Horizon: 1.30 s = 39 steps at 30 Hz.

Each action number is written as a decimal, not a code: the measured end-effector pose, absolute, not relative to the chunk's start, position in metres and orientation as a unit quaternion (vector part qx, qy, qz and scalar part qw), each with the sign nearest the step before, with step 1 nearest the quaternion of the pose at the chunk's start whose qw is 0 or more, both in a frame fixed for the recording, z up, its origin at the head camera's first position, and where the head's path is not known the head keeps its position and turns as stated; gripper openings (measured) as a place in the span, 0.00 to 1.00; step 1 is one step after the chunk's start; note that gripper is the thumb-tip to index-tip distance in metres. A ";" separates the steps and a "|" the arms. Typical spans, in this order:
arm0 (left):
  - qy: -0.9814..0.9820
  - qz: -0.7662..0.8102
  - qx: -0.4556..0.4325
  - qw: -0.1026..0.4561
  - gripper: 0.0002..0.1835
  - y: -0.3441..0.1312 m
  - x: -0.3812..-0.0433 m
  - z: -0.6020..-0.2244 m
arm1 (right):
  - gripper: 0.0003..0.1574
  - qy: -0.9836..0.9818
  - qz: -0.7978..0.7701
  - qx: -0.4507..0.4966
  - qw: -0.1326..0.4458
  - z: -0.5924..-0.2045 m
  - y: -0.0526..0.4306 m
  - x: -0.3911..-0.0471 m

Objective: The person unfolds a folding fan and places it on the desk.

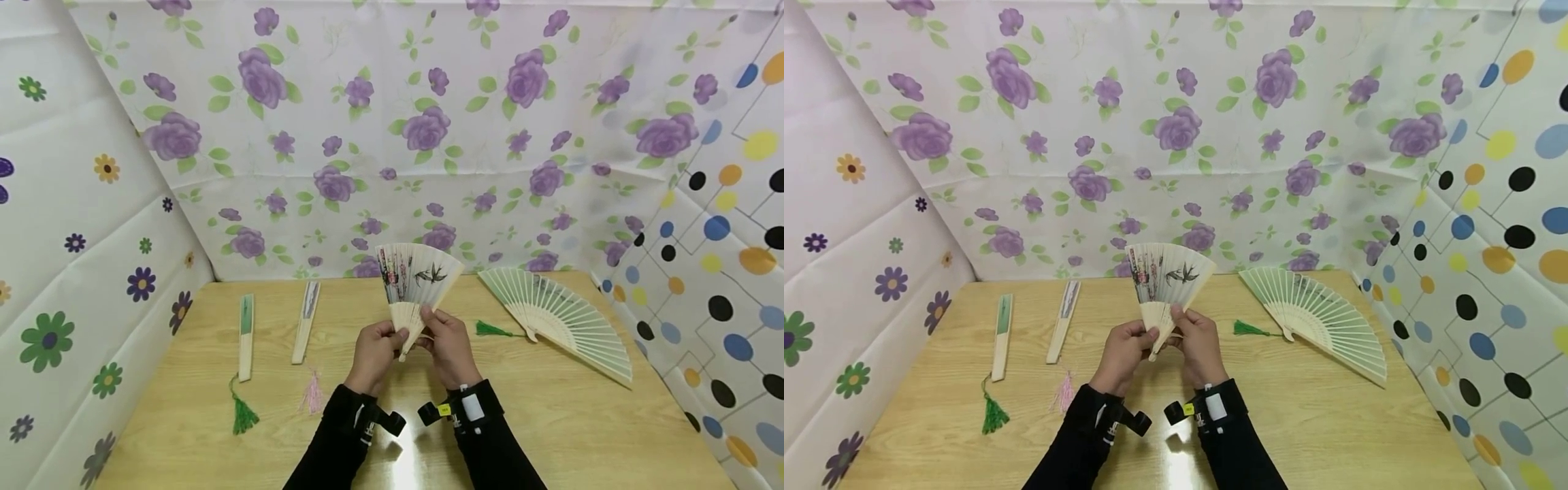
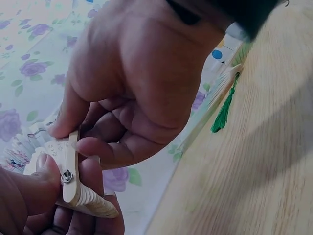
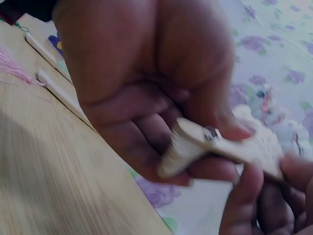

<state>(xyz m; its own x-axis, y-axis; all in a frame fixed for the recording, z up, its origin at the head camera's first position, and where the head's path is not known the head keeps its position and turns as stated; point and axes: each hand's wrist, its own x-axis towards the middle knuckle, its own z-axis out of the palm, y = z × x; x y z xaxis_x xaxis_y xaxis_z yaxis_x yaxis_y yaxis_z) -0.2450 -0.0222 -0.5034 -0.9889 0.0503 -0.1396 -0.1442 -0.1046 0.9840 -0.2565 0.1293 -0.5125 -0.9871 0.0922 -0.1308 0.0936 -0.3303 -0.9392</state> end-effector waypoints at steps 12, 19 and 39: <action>0.677 0.730 -0.019 0.090 0.12 -0.024 -0.242 -0.502 | 0.11 0.605 -0.792 0.046 0.063 -0.512 0.147 -0.262; 0.667 0.740 -0.029 0.078 0.12 -0.021 -0.243 -0.503 | 0.14 0.591 -0.803 0.069 0.022 -0.510 0.139 -0.260; 0.640 0.765 -0.042 0.065 0.11 -0.018 -0.244 -0.501 | 0.17 0.568 -0.817 0.099 -0.011 -0.508 0.132 -0.257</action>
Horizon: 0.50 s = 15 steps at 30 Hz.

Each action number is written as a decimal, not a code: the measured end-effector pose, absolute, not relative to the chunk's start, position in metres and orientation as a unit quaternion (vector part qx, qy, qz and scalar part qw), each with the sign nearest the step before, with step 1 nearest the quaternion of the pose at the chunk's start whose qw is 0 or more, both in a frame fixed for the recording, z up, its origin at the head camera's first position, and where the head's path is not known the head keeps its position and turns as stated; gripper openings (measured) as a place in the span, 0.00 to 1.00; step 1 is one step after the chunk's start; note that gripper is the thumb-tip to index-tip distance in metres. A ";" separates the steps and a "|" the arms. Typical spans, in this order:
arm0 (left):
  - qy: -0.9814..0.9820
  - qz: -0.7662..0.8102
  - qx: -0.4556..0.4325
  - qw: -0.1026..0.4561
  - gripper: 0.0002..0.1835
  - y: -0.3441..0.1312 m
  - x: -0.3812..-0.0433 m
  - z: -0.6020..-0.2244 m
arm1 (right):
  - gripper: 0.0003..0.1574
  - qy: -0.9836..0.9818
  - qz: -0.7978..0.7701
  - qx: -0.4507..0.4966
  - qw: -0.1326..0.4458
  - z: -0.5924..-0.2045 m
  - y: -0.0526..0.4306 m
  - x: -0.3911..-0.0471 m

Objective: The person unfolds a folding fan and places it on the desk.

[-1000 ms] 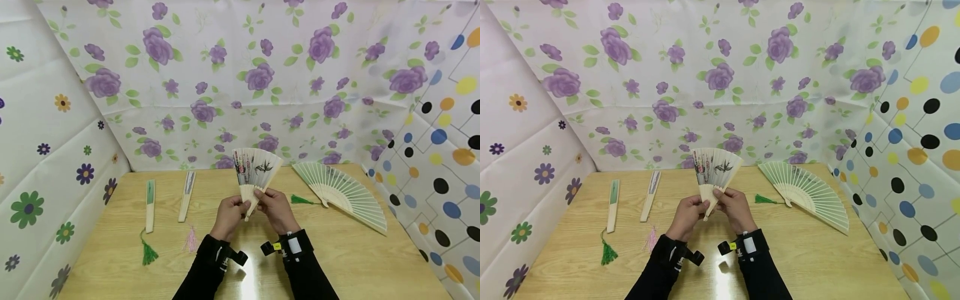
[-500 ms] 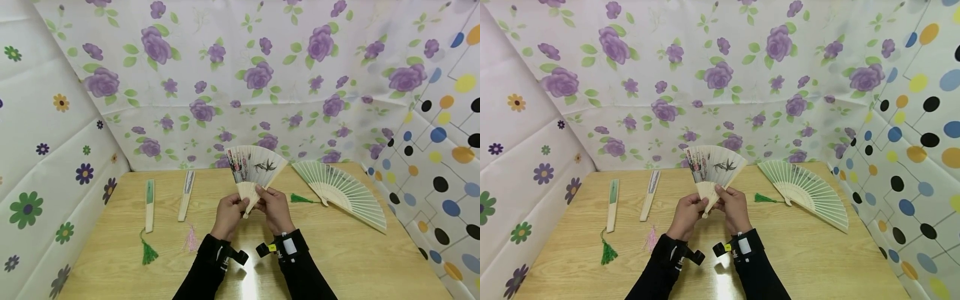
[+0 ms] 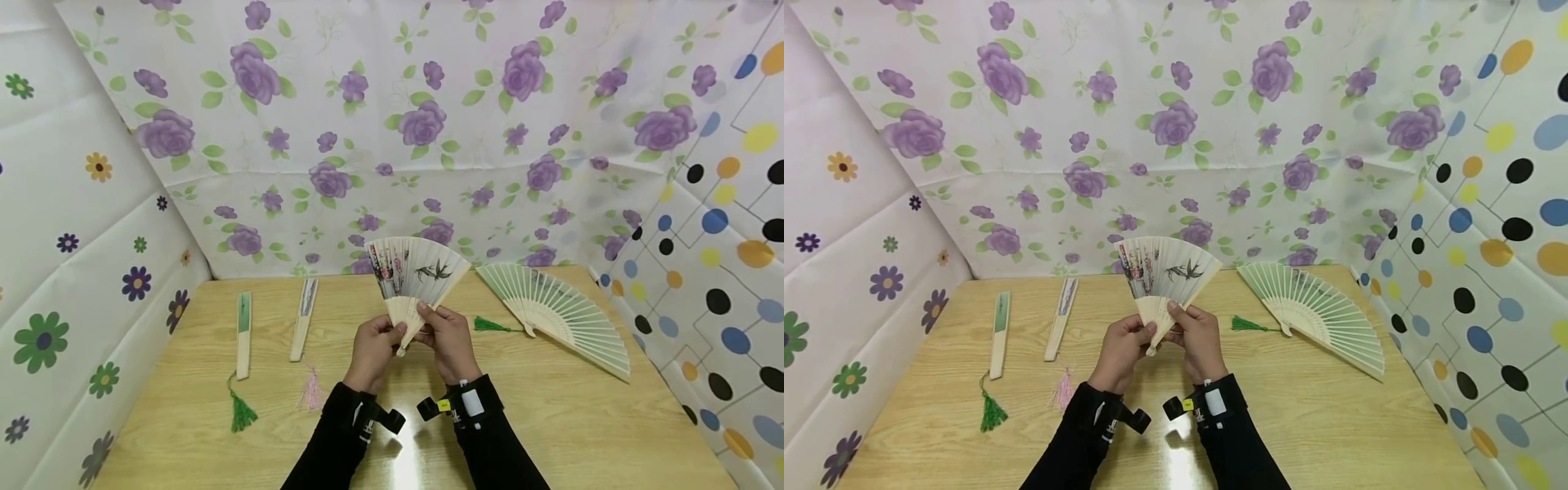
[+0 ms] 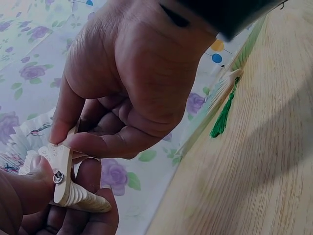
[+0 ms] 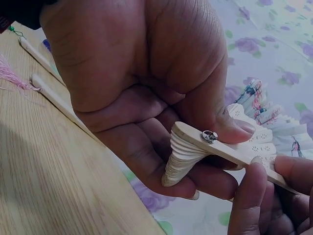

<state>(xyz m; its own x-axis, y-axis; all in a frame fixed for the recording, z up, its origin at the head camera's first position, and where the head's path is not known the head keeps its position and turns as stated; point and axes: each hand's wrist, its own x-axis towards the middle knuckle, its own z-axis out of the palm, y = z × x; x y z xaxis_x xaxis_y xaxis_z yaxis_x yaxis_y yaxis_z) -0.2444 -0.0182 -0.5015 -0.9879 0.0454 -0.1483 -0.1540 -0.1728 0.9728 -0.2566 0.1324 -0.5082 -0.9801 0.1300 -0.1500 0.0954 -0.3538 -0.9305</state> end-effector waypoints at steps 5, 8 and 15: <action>0.636 0.768 -0.043 0.062 0.11 -0.018 -0.244 -0.502 | 0.18 -0.566 0.818 -0.100 0.023 -0.507 0.131 -0.256; 0.627 0.776 -0.047 0.057 0.11 -0.018 -0.245 -0.503 | 0.16 -0.562 0.819 -0.111 0.038 -0.507 0.130 -0.255; 0.621 0.780 -0.053 0.050 0.12 -0.019 -0.245 -0.501 | 0.16 -0.567 0.815 -0.112 0.043 -0.508 0.130 -0.254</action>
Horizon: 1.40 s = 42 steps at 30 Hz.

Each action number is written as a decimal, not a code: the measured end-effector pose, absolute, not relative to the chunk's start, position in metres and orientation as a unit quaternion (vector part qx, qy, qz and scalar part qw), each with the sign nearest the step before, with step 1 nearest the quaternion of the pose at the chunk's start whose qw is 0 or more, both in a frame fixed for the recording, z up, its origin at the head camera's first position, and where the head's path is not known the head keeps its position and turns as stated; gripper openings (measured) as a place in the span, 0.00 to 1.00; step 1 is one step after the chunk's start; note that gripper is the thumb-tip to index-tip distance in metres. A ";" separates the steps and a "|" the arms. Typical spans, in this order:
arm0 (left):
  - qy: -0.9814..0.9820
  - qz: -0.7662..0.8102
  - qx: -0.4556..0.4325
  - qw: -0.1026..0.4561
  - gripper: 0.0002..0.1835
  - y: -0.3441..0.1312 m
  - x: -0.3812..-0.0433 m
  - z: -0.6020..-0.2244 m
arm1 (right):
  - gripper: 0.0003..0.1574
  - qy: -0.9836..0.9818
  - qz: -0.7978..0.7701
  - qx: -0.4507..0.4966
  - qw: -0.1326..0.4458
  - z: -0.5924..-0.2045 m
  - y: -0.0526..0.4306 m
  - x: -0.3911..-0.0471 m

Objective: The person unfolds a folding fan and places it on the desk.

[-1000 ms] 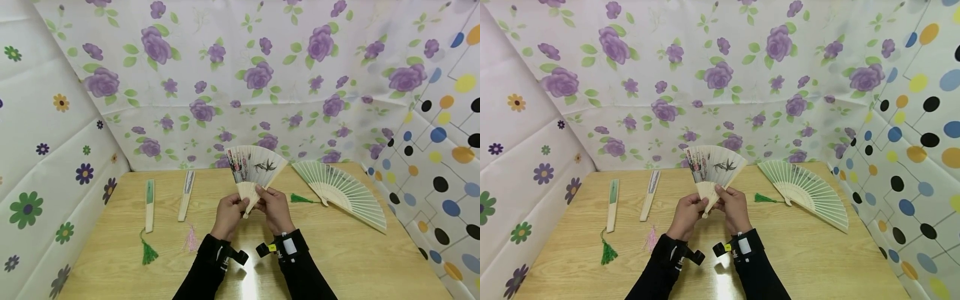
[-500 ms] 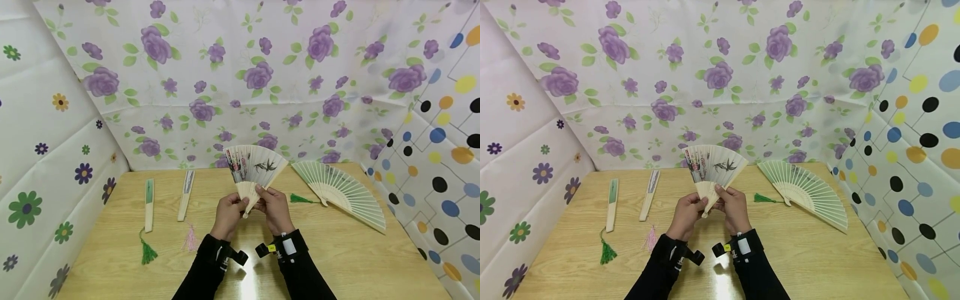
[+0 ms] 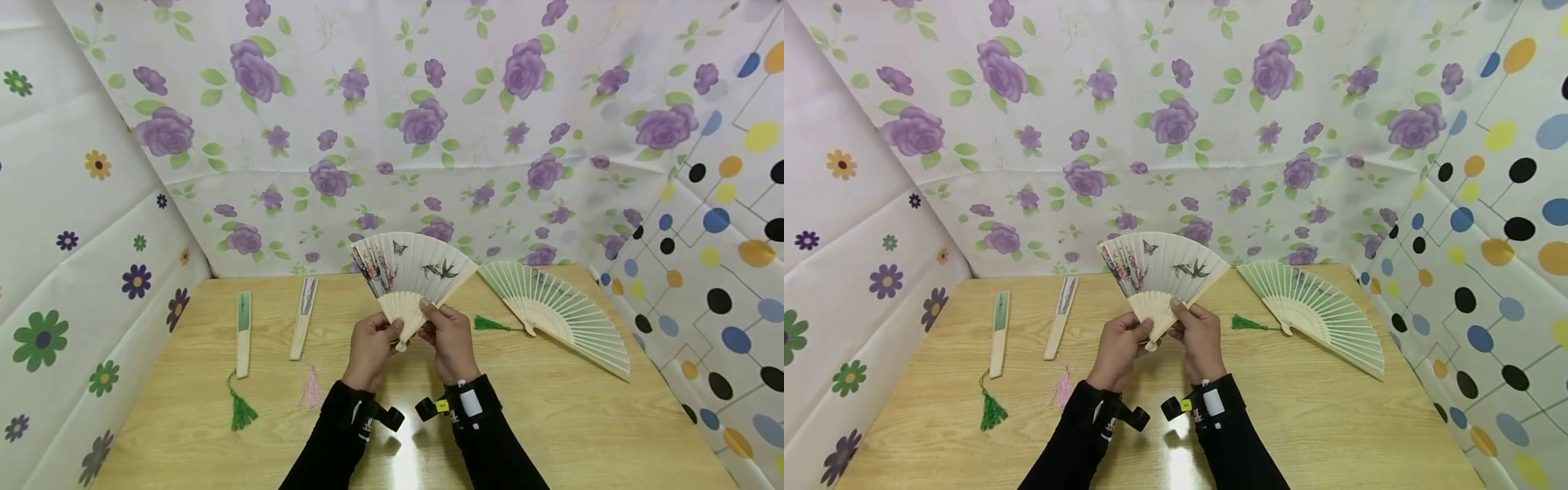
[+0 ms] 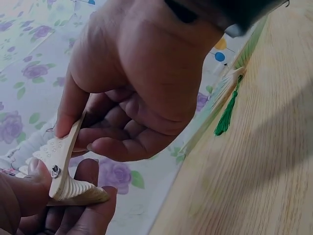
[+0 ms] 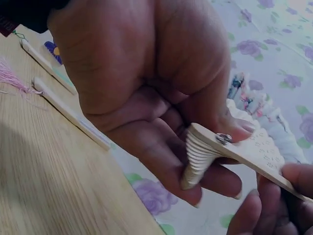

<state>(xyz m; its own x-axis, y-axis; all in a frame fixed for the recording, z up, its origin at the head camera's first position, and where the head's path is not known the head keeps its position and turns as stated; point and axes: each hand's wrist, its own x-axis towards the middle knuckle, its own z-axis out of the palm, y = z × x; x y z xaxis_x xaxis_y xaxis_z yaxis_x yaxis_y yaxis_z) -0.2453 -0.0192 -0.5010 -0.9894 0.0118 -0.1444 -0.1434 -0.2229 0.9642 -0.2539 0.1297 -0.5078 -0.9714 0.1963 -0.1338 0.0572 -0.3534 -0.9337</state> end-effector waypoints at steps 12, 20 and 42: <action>0.625 0.777 -0.050 0.052 0.12 -0.020 -0.245 -0.500 | 0.17 -0.592 0.803 -0.065 -0.033 -0.507 0.146 -0.260; 0.618 0.783 -0.057 0.039 0.12 -0.019 -0.246 -0.500 | 0.19 -0.577 0.816 -0.044 -0.020 -0.507 0.144 -0.260; 0.602 0.795 -0.061 0.032 0.13 -0.020 -0.247 -0.499 | 0.17 -0.538 0.842 -0.042 -0.016 -0.506 0.142 -0.257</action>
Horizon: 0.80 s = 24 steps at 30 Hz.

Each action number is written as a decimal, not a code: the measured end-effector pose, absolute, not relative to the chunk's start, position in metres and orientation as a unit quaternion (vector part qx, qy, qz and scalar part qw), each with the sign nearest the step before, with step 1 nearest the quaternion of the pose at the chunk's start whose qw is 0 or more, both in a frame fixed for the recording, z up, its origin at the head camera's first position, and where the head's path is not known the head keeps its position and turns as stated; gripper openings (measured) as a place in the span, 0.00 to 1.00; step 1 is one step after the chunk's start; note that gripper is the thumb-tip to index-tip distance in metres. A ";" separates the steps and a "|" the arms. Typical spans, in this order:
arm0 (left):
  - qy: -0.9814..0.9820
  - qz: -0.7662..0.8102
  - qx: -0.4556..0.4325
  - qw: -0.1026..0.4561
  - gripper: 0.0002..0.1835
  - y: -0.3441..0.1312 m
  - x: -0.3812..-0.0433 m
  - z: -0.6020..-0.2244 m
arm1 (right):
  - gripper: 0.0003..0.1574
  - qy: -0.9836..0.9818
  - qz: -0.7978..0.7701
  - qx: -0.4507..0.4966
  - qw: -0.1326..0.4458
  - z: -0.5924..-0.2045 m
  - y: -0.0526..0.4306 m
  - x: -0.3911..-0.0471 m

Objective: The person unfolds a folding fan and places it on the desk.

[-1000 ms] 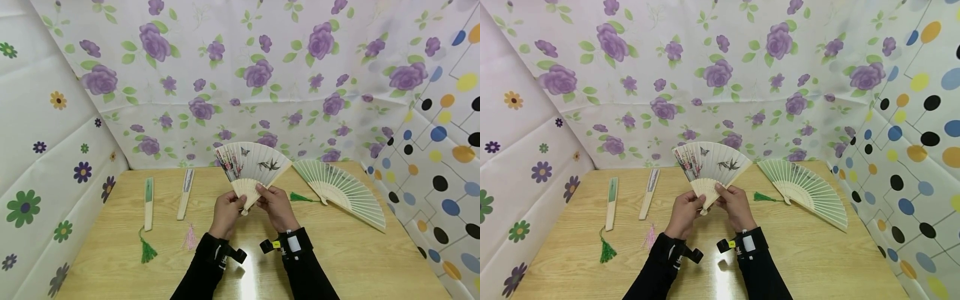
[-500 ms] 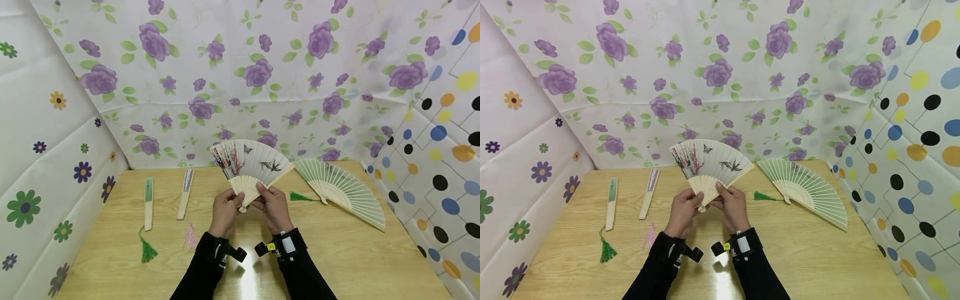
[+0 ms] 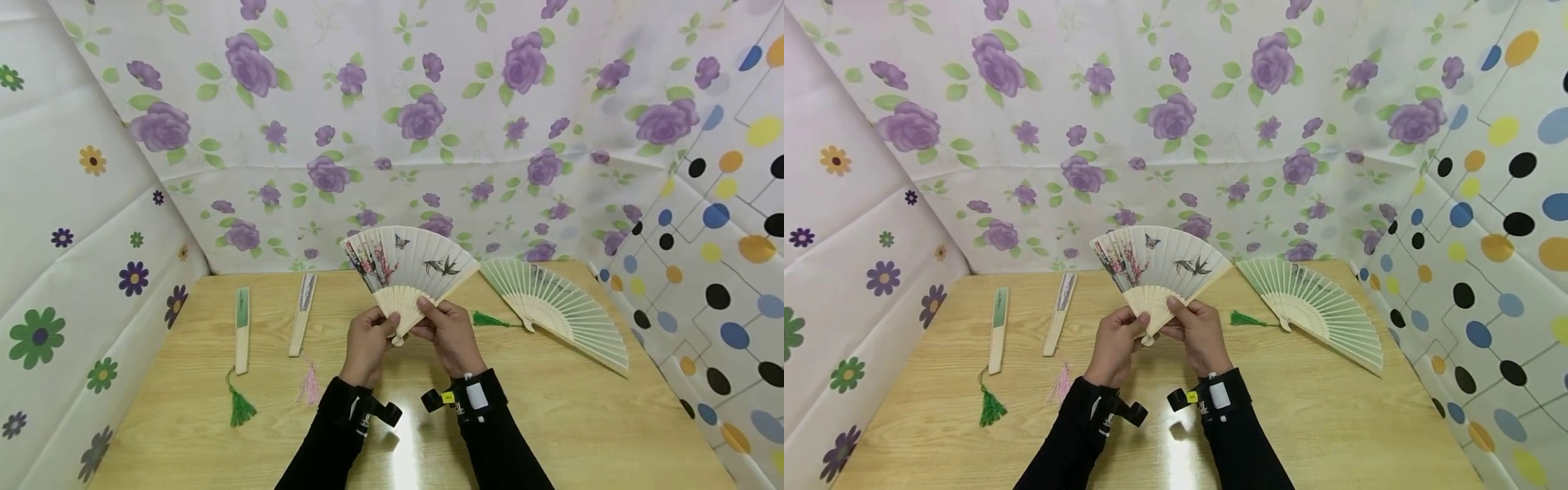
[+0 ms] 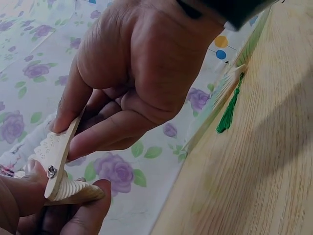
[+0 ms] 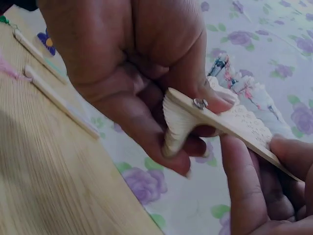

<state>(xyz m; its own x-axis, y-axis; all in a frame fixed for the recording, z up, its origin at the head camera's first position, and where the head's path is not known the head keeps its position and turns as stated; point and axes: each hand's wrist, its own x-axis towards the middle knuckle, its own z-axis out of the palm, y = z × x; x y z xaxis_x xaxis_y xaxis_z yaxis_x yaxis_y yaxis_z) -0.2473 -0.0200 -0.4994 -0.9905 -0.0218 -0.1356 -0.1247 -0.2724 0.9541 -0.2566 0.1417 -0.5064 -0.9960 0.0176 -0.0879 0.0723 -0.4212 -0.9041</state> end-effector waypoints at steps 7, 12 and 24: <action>0.604 0.793 -0.085 -0.006 0.12 -0.022 -0.249 -0.500 | 0.14 0.507 -0.859 0.070 0.005 -0.508 0.130 -0.256; 0.606 0.792 -0.078 0.005 0.13 -0.024 -0.249 -0.498 | 0.12 0.516 -0.855 0.059 0.010 -0.508 0.133 -0.255; 0.614 0.786 -0.077 -0.019 0.14 -0.023 -0.249 -0.502 | 0.11 0.492 -0.867 0.080 0.012 -0.511 0.132 -0.257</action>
